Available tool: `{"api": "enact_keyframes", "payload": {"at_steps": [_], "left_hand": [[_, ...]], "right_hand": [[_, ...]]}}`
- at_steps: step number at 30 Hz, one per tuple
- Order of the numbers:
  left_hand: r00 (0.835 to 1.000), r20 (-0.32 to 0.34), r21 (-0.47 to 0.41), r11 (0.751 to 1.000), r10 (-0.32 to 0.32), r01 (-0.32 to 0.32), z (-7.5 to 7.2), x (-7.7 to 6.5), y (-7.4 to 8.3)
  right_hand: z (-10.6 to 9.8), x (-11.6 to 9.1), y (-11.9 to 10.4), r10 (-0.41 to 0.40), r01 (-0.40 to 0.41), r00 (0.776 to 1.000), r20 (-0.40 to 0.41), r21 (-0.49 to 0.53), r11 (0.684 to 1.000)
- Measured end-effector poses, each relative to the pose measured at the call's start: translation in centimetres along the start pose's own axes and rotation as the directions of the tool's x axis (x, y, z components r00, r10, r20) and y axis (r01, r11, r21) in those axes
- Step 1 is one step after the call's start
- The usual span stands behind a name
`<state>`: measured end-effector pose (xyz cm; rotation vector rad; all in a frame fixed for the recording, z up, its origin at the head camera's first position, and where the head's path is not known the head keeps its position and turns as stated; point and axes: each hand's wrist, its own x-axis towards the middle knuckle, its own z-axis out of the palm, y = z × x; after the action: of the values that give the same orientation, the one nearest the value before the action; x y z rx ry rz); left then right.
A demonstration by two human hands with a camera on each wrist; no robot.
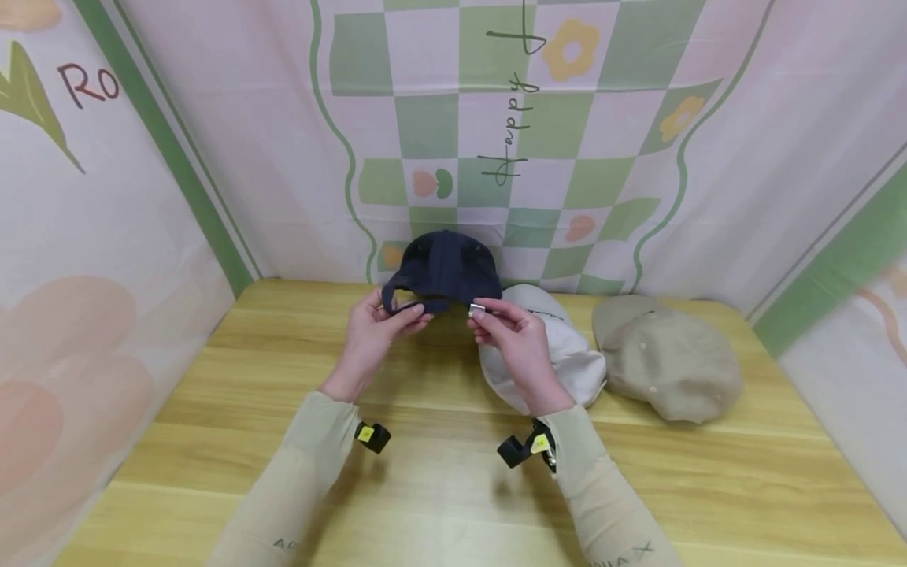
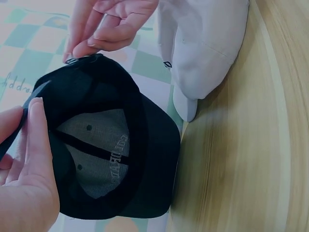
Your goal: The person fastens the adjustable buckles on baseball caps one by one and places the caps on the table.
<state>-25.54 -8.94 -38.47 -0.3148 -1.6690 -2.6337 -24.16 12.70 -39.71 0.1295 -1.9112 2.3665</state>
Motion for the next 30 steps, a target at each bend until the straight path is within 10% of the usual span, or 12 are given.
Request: {"api": "enact_keyframes", "payload": {"at_steps": [30], "left_hand": [[0.998,0.023,0.053,0.997,-0.061,0.059,0.3,-0.2,-0.6]], "right_hand": [[1.6,-0.8,-0.2,-0.054,0.054,0.986,0.157,0.005,0.999]]}}
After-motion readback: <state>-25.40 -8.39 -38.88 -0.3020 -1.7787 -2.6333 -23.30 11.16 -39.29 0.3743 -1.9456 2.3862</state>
